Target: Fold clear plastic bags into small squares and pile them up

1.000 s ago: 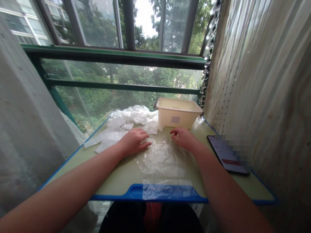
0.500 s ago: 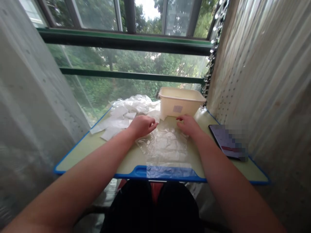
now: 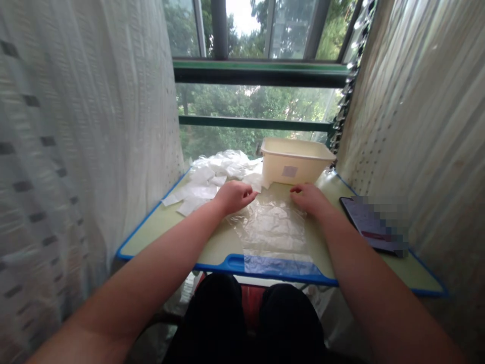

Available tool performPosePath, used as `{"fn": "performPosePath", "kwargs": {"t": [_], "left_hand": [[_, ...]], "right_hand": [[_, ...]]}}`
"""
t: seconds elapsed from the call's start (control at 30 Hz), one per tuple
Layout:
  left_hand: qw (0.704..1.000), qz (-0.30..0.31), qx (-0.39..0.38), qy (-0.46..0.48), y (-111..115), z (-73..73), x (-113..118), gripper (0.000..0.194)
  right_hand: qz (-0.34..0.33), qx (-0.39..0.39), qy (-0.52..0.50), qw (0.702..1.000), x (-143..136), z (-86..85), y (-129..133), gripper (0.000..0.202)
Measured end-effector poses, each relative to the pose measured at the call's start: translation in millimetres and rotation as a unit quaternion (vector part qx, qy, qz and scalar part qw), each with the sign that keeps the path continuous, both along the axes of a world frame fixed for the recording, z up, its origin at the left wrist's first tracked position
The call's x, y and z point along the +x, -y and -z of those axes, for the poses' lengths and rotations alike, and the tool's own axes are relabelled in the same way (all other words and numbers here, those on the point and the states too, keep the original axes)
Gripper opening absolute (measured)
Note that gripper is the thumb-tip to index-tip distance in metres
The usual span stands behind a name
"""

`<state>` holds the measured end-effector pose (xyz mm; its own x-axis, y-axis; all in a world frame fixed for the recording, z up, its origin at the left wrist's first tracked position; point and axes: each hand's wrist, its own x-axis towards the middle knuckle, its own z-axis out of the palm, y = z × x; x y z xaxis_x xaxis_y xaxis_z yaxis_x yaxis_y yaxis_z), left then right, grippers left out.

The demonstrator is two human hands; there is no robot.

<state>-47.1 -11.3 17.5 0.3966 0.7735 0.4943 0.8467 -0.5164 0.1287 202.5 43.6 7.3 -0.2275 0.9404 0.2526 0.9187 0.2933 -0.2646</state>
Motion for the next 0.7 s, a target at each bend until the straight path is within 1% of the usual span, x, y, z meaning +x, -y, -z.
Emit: {"fn": "performPosePath", "kwargs": {"t": [0.13,0.4,0.5,0.6,0.7], "left_hand": [[1.000,-0.005,-0.004,0.012,2.1,-0.1,-0.4,0.036],[1.000,0.003,-0.012,0.006,-2.6,3.8,1.3,0.037],[1.000,-0.019,-0.024,-0.003,-3.7,3.5,0.5,0.034],[0.998,-0.029,-0.021,-0.042,-5.3,2.8,-1.8,0.035],[0.994,0.003,-0.038,-0.098,-6.5,2.8,-3.7,0.038]], "right_hand": [[-0.006,-0.003,-0.001,1.000,-3.6,1.6,2.1,0.030],[-0.021,0.000,0.001,1.000,-7.0,3.4,-1.3,0.029],[-0.020,0.002,0.023,1.000,-5.8,1.6,-2.3,0.029],[-0.016,0.000,0.038,0.999,-3.7,-1.2,-0.2,0.029],[-0.040,-0.001,0.039,0.998,-5.8,-3.7,6.6,0.029]]}}
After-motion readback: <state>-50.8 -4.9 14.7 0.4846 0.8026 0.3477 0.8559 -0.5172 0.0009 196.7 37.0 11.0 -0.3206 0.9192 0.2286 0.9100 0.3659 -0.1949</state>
